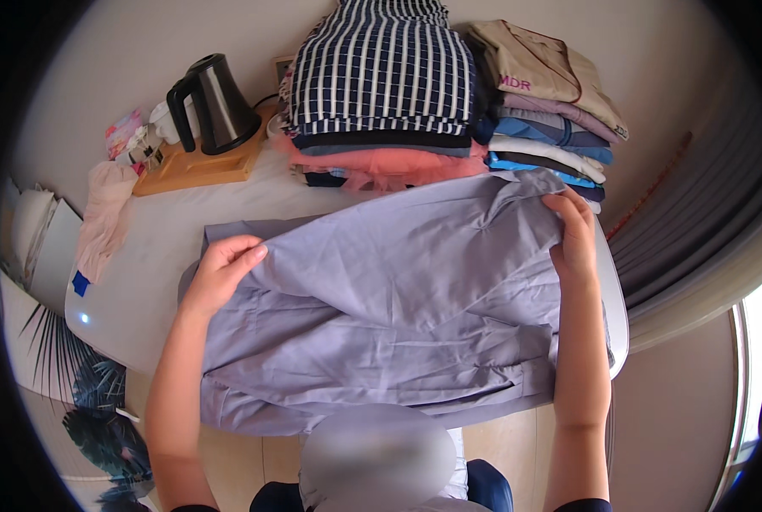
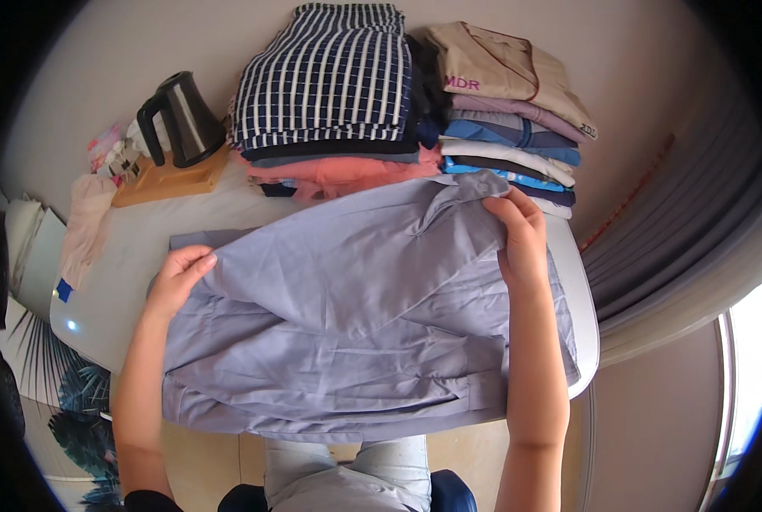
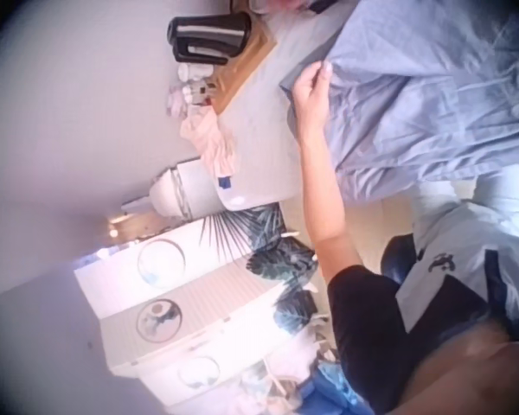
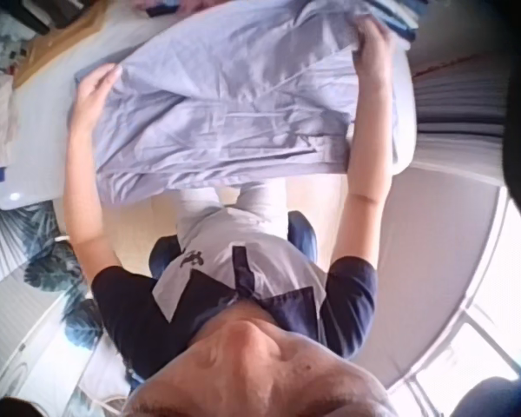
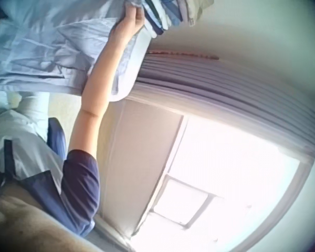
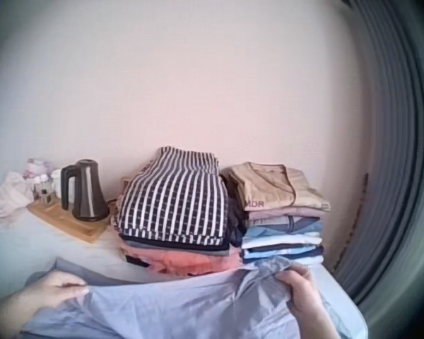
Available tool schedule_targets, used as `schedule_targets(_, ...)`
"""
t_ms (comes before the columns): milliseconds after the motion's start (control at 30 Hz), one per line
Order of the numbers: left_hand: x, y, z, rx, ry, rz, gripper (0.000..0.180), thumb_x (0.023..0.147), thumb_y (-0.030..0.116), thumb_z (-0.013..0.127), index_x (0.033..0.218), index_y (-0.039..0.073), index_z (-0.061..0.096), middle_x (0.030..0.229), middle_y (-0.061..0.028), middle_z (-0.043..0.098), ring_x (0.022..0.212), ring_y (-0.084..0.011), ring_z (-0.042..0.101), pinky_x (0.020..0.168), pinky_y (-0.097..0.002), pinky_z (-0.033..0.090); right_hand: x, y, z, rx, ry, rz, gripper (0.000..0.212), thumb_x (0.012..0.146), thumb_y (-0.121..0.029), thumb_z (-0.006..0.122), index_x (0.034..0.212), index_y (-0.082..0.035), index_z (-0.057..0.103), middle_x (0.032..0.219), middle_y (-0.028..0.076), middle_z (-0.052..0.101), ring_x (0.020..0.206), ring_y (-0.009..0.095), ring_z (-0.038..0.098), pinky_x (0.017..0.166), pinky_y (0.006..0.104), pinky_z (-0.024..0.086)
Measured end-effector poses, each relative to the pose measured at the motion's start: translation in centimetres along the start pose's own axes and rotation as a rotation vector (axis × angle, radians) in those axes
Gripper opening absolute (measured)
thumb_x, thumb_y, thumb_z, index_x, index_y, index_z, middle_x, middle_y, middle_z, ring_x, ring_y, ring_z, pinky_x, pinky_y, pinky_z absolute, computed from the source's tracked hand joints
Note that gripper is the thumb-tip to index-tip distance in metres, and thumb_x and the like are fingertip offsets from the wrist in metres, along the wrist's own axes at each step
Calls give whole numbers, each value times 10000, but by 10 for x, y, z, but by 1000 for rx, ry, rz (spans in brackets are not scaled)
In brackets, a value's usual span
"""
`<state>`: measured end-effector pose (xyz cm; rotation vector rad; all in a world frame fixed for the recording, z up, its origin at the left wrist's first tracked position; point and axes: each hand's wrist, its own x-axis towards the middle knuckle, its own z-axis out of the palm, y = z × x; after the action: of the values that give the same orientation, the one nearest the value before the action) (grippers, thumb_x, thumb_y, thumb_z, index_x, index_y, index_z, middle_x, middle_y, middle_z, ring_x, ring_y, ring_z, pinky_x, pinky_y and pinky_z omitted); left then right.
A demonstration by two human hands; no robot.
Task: The person folds a light purple button-up shirt on a white table. They button the front placket, smooth the fabric, fold the sleeves inward, fold the sides, and then fold the shirt into a compact rectangle.
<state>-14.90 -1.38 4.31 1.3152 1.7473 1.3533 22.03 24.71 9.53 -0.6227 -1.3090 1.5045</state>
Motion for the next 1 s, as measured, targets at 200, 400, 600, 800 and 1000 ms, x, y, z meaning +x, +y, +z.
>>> schedule_targets(200,31,32,14,508,-242,-76,228,847,74,666,1064,9,636,902,-43,659,853,-118,598,787,-278,475,26,21,-65,-928,-195,32,303,763,-213,759,920,27,662,747,42,637,665,99,564,588,253,430)
schedule_targets(400,30,61,78,583,-319,343,332,847,155,657,1168,76,633,1292,-138,546,1193,-321,526,1004,-393,422,15,19,-58,-1187,-160,30,483,660,-232,822,1054,-40,620,637,71,575,580,185,553,566,330,458)
schedule_targets(600,25,12,103,839,-484,439,723,892,542,552,1464,138,377,1552,-212,220,1447,-365,180,1160,-487,146,20,4,-53,-991,-198,220,545,662,-181,805,1146,-68,581,656,85,581,622,231,570,611,341,483)
schedule_targets(800,28,23,87,389,-309,397,465,906,356,636,1289,100,569,1385,-186,479,1295,-328,449,1064,-428,358,8,22,-43,-1430,-202,-433,432,693,-82,738,1107,-48,623,1031,160,630,986,355,602,852,413,496)
schedule_targets(1000,47,-3,-8,309,720,264,80,882,77,618,923,46,679,822,-5,660,710,-72,550,621,-230,451,-35,9,85,-1064,-764,-646,234,722,-16,716,950,-22,665,881,136,666,831,322,645,722,379,526)
